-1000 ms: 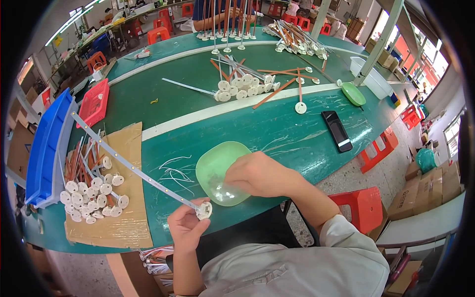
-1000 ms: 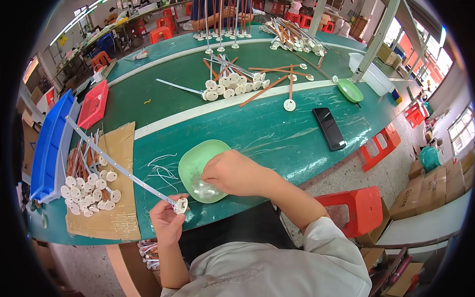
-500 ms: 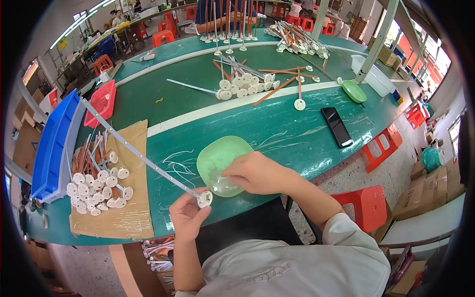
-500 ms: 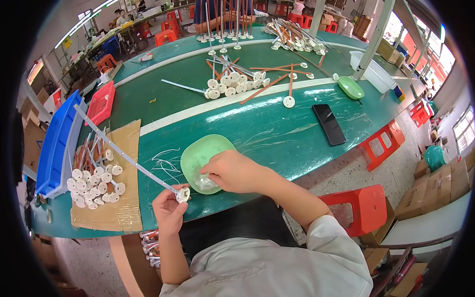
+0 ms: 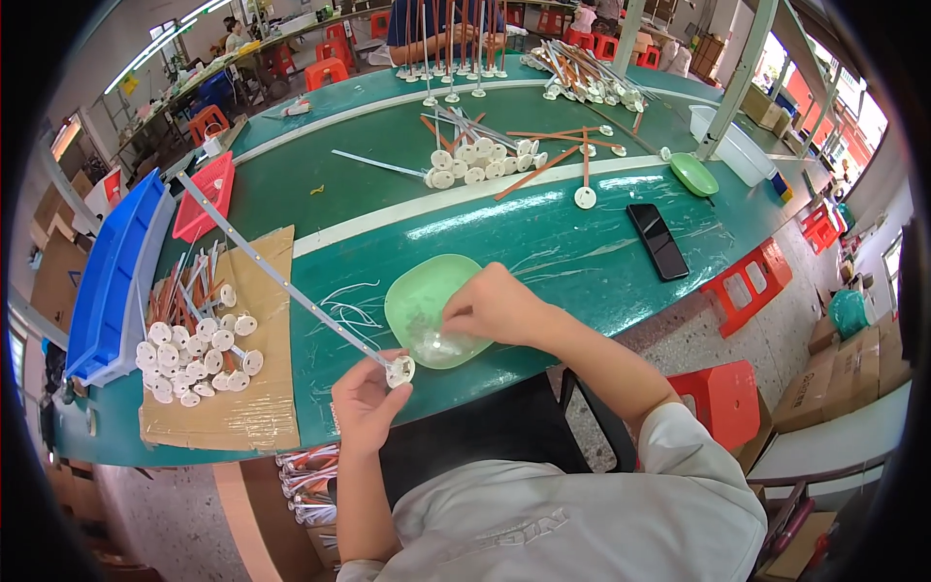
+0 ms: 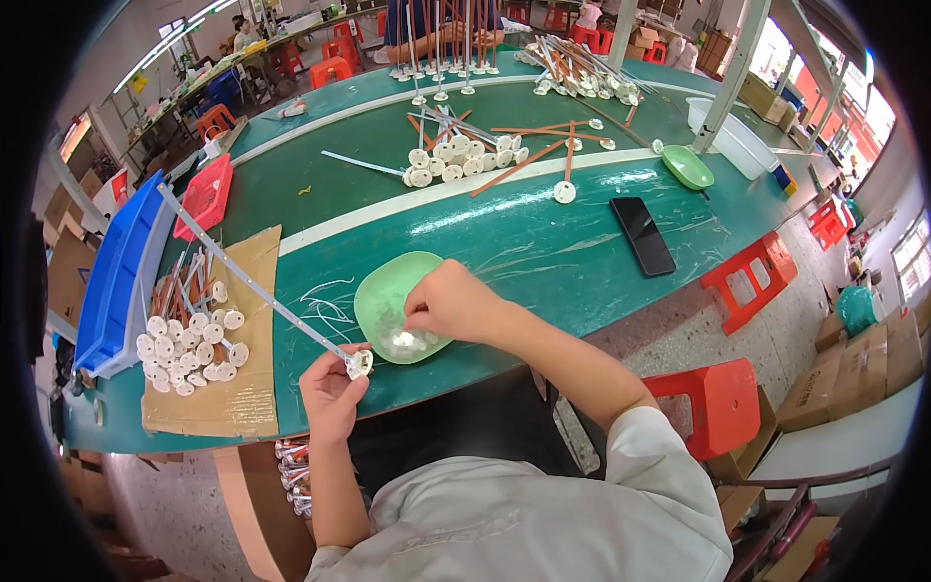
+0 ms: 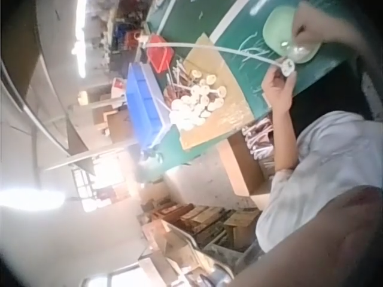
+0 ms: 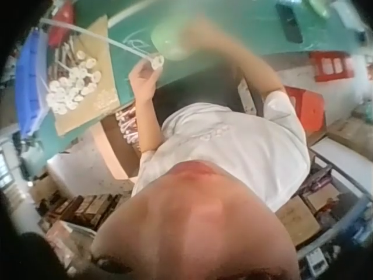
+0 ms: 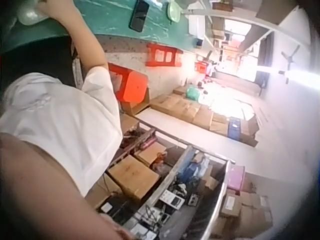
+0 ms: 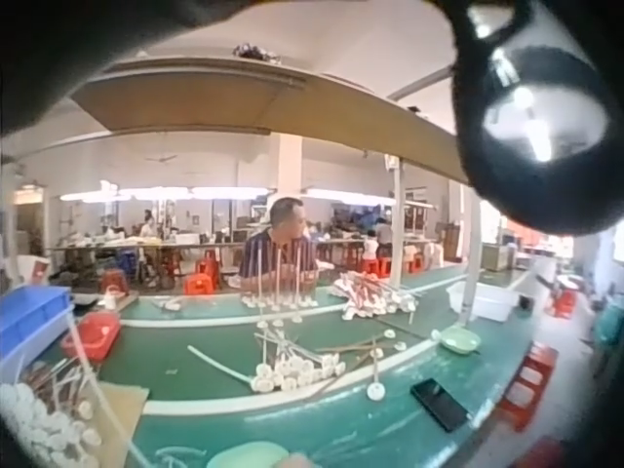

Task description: Assembling LED light strips into plastic bases and securing them by hand.

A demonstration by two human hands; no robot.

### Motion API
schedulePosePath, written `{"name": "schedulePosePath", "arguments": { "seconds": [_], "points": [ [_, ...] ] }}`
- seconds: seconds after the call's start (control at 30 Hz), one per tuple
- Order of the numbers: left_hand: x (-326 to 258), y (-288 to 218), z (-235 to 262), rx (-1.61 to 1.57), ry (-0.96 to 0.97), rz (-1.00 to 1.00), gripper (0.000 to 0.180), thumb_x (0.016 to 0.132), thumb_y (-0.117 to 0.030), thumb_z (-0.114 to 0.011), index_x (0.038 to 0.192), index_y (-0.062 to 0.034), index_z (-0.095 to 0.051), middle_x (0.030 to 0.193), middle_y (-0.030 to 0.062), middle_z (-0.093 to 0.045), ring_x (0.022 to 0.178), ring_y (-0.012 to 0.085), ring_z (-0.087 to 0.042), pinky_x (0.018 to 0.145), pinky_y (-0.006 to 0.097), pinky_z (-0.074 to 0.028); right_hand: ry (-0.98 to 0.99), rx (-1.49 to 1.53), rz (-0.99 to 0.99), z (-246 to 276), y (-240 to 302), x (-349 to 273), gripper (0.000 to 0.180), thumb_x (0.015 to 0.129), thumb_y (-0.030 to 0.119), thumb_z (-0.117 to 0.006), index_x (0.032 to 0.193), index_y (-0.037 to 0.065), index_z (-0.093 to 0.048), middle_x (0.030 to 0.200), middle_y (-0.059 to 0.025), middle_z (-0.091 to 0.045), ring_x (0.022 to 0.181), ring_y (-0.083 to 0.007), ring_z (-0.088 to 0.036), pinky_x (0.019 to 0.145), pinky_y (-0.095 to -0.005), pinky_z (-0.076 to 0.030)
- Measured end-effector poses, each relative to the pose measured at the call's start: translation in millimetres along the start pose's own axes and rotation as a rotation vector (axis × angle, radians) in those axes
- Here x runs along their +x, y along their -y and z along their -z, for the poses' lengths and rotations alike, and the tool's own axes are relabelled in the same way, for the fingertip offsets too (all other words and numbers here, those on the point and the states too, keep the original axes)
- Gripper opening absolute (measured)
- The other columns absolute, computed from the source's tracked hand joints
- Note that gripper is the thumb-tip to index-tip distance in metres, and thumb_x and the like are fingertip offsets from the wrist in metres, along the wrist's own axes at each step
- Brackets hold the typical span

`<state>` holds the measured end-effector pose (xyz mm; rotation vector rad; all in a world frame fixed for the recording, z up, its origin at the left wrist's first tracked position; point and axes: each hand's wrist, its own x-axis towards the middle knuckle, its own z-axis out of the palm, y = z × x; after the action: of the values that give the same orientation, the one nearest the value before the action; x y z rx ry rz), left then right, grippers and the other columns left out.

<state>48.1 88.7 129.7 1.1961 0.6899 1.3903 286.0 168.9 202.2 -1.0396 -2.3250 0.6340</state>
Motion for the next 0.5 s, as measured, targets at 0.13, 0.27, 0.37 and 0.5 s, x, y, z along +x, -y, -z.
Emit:
{"name": "schedulePosePath", "arguments": {
  "seconds": [0.13, 0.27, 0.37, 0.5],
  "points": [
    [0, 0, -1, 0.008, 0.002, -0.010, 0.042, 0.077, 0.012, -0.068, 0.118, 0.0070, -0.059, 0.115, 0.0156, -0.065, 0.104, 0.0180, -0.062, 0.093, 0.033, -0.046, -0.040, 0.197, -0.117, 2, -2, 4, 0.009, 0.080, 0.006, -0.069, 0.086, 0.001, -0.073, 0.071, -0.0123, -0.070, 0.067, -0.0186, -0.072, 0.060, -0.0272, -0.054],
    [-1, 0, 0, 0.027, 0.000, -0.017, 0.042, 0.076, 0.012, -0.069, 0.117, 0.0070, -0.060, 0.115, 0.0160, -0.065, 0.104, 0.0179, -0.062, 0.093, 0.033, -0.046, -0.058, 0.271, -0.124, 1, -7, 4, 0.009, 0.085, 0.005, -0.066, 0.091, -0.002, -0.069, 0.075, -0.0122, -0.070, 0.070, -0.0175, -0.073, 0.061, -0.0263, -0.056],
    [0, 1, -1, 0.029, 0.013, -0.012, 0.042, 0.076, 0.011, -0.071, 0.116, 0.0069, -0.060, 0.115, 0.0164, -0.065, 0.104, 0.0184, -0.062, 0.094, 0.033, -0.046, -0.083, 0.291, -0.080, 1, -2, 3, 0.007, 0.086, 0.004, -0.063, 0.089, -0.002, -0.065, 0.073, -0.0127, -0.069, 0.066, -0.0191, -0.072, 0.059, -0.0281, -0.054],
    [0, 1, 0, 0.042, 0.007, -0.021, 0.042, 0.076, 0.010, -0.072, 0.116, 0.0068, -0.060, 0.116, 0.0169, -0.065, 0.104, 0.0189, -0.062, 0.094, 0.034, -0.046, -0.054, 0.310, -0.087, 2, 9, 5, 0.004, 0.087, 0.001, -0.059, 0.087, -0.002, -0.062, 0.070, -0.0128, -0.066, 0.061, -0.0207, -0.070, 0.055, -0.0303, -0.052]
  ]
}}
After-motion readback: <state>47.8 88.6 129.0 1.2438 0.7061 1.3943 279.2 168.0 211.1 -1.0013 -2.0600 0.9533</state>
